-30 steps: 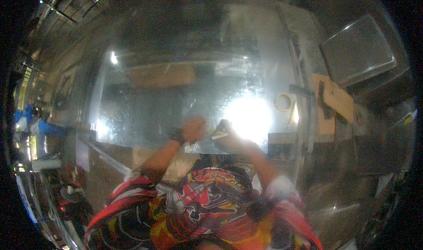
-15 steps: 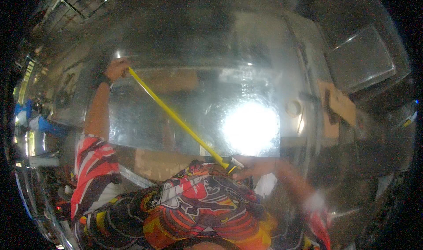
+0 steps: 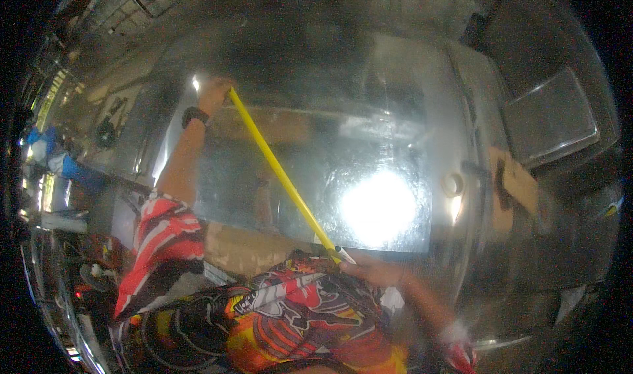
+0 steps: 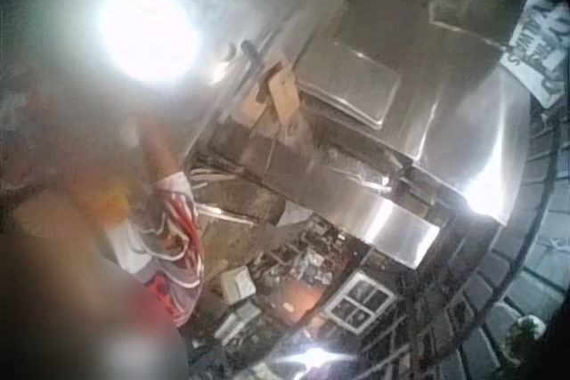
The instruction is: The person measures and marks a large metal sheet using a tape measure, square ruler, and pencil. They draw straight lines and make measurement marks on the sheet's surface in a workshop setting.
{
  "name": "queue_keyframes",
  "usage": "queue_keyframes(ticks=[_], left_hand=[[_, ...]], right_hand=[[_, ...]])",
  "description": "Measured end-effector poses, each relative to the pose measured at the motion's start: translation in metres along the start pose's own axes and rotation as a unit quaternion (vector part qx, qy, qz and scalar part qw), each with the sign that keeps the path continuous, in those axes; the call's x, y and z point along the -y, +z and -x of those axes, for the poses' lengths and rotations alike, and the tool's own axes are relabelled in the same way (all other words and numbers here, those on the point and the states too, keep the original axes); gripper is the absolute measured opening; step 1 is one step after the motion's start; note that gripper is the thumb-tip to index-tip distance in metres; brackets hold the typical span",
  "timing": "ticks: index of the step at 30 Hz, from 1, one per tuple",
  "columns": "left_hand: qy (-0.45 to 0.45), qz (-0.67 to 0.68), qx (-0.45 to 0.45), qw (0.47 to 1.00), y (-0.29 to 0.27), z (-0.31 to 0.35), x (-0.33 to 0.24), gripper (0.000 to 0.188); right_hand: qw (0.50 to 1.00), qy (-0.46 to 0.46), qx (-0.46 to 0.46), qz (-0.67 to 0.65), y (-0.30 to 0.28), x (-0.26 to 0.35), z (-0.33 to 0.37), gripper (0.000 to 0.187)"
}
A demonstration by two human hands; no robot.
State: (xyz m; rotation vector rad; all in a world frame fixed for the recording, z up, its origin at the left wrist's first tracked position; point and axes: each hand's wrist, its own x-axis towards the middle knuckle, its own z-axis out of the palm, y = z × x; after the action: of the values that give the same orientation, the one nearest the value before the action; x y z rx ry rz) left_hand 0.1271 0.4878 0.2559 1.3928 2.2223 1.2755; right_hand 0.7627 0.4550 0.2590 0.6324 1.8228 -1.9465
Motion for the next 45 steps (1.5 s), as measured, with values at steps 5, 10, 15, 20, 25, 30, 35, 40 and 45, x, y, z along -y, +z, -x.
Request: queue_keyframes(ticks=[5, 10, 15, 20, 25, 30, 35, 40, 45], left_hand=[[-0.129, 0.283, -0.098, 0.945, 0.059, 0.047, -0.029, 0.066], [-0.303, 0.389, 0.084, 0.866, 0.182, 0.201, -0.106, 0.036], [-0.316, 0.419, 0.314, 0.791, 0.221, 0.323, -0.176, 0.034], [-0.275, 0.365, 0.219, 0.862, 0.238, 0.319, -0.178, 0.026], [-0.169, 0.369, 0.067, 0.912, 0.219, 0.231, -0.135, 0.024], [-0.289, 0.562, -0.04, 0.774, 0.115, 0.064, -0.007, 0.034], [-0.103, 0.369, -0.064, 0.922, 0.067, 0.021, -0.03, 0.05], [-0.298, 0.499, 0.173, 0.795, 0.165, 0.173, -0.17, 0.051], [-0.217, 0.461, 0.195, 0.838, 0.18, 0.275, -0.221, 0.016]], right_hand=[[0.996, 0.052, -0.067, -0.023, 0.005, -0.019, -0.008, 0.054], [0.977, -0.026, -0.208, -0.036, 0.0, -0.07, -0.026, 0.052], [0.969, -0.013, -0.238, -0.062, 0.0, -0.033, -0.054, 0.05], [0.936, -0.059, -0.33, 0.11, -0.004, -0.039, -0.071, 0.045], [0.978, -0.009, -0.193, 0.078, -0.016, -0.036, -0.03, 0.04], [0.985, -0.079, -0.151, 0.035, -0.012, -0.051, 0.015, 0.036], [0.978, -0.114, -0.174, -0.02, -0.018, -0.018, 0.01, 0.034], [0.958, -0.141, -0.251, -0.008, -0.04, 0.03, -0.02, 0.033], [0.93, -0.213, -0.298, 0.012, -0.05, 0.046, -0.06, 0.033]])
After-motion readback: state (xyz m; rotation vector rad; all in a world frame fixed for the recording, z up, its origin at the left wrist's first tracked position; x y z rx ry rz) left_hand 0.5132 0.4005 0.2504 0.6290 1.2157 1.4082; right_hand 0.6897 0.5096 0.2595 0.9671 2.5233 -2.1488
